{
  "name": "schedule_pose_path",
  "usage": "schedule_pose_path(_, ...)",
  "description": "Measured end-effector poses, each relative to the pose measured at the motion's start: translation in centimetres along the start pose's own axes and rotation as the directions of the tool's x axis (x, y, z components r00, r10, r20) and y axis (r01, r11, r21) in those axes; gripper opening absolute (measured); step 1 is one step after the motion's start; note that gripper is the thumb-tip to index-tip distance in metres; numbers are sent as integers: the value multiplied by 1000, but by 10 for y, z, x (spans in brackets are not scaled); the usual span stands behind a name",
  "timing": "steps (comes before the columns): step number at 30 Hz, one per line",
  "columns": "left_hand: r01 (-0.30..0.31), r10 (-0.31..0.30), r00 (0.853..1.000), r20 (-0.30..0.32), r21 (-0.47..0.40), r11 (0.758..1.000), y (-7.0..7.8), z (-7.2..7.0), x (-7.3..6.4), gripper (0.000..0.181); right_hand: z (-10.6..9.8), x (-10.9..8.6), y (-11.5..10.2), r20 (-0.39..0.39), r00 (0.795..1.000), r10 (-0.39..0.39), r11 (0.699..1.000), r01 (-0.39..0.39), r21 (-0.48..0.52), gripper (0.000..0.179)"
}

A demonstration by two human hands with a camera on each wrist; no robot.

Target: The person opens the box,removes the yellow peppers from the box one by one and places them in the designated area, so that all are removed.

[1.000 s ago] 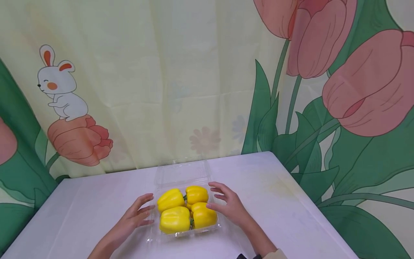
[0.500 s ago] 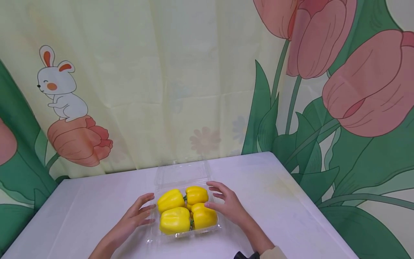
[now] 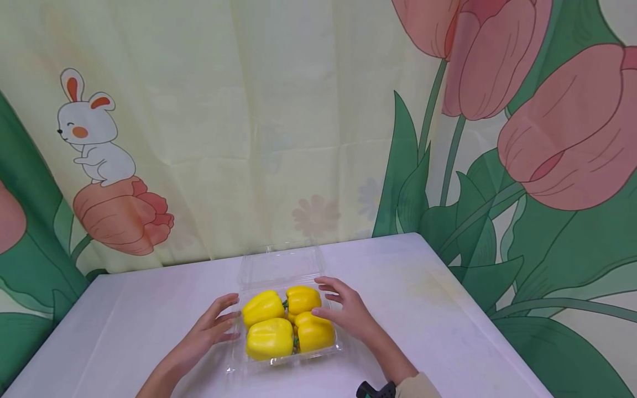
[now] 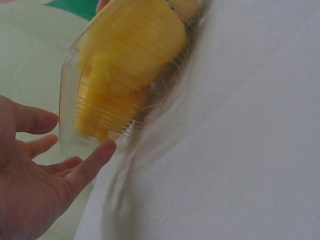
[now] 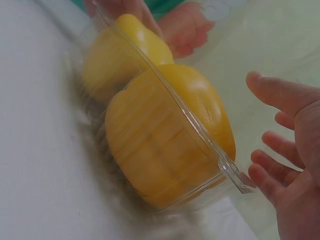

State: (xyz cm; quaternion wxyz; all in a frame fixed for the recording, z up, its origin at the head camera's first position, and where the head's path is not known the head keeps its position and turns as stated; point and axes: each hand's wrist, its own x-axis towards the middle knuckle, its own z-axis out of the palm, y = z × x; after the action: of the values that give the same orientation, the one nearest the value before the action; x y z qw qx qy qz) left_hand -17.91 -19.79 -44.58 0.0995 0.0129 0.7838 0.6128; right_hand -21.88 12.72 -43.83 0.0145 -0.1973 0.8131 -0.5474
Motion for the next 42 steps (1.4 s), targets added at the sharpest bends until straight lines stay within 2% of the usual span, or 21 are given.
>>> schedule_pose_path(22,16,-16,1000,-11,9,1000,-4,2,8,54,6,10,0,4,1000,15,1000,-15,-14,58)
schedule_pose_path(31,-7,7,1000,5,-4,1000,-3,1,10,54,7,13,0,24,1000,-10,999,11,-39,56)
schedule_pose_path(39,5,-5,1000,5,-4,1000,-4,1,13,54,10,13,-7,32,999,-9,999,10,-33,55)
schedule_pose_path(42,7,-7,1000,5,-6,1000,-4,1,12,54,10,15,-3,38,999,-8,999,10,-33,55)
